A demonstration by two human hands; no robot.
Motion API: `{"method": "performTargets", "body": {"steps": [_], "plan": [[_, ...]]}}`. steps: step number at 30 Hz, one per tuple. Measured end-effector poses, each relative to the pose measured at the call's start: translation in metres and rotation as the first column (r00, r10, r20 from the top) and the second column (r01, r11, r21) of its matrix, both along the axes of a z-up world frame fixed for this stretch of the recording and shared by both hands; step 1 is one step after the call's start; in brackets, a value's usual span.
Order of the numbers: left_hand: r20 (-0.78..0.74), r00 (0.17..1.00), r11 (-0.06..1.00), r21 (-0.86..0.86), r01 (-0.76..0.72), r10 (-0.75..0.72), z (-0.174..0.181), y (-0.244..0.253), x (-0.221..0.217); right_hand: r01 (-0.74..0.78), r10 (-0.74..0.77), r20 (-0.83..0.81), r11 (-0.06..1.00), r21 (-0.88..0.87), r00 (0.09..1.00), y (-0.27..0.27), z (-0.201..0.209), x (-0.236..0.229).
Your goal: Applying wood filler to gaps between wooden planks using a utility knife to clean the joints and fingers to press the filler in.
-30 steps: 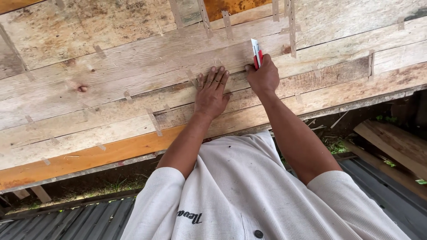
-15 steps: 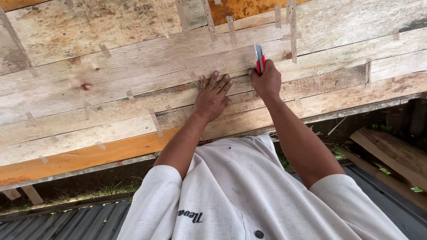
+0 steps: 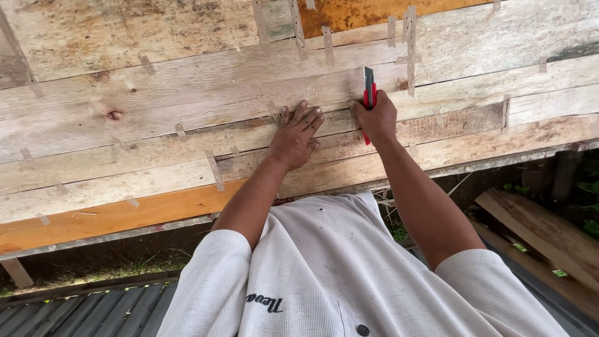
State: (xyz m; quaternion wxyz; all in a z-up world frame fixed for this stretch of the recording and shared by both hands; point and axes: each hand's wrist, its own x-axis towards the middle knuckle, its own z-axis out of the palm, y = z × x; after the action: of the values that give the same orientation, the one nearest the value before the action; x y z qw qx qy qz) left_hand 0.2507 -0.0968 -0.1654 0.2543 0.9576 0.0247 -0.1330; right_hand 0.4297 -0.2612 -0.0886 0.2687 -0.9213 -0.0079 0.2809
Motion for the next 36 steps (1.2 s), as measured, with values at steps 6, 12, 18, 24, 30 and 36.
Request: {"method": "performTargets", "body": {"steps": [6, 12, 18, 24, 30, 36], "plan": [[0.047, 0.998, 0.999, -0.025, 0.030, -0.029, -0.012, 0.008, -0.004, 0.015, -0.010, 0.029, 0.984, -0.178, 1.000, 0.036, 0.029, -0.014], [0.022, 0.999, 0.999, 0.028, -0.038, 0.038, -0.017, 0.001, -0.004, -0.002, -0.003, -0.016, 0.960, -0.279, 1.000, 0.033, 0.005, 0.000], [-0.075, 0.991, 0.994, 0.038, -0.105, 0.107, -0.004, -0.002, 0.012, 0.032, -0.042, -0.026, 0.952, -0.305, 0.999, 0.046, -0.005, 0.002], [-0.077, 0.996, 0.997, 0.069, -0.044, 0.049, -0.008, 0.000, 0.000, -0.001, -0.010, -0.045, 0.973, -0.232, 0.999, 0.036, 0.005, -0.002], [-0.047, 0.999, 0.999, 0.027, -0.018, 0.019, -0.022, 0.006, 0.000, 0.012, -0.018, -0.019, 0.963, -0.270, 1.000, 0.041, 0.003, 0.003], [-0.102, 0.995, 0.999, 0.030, -0.019, 0.022, -0.014, 0.004, 0.005, 0.067, -0.078, -0.024, 0.945, -0.319, 0.997, 0.052, 0.002, 0.002]]}}
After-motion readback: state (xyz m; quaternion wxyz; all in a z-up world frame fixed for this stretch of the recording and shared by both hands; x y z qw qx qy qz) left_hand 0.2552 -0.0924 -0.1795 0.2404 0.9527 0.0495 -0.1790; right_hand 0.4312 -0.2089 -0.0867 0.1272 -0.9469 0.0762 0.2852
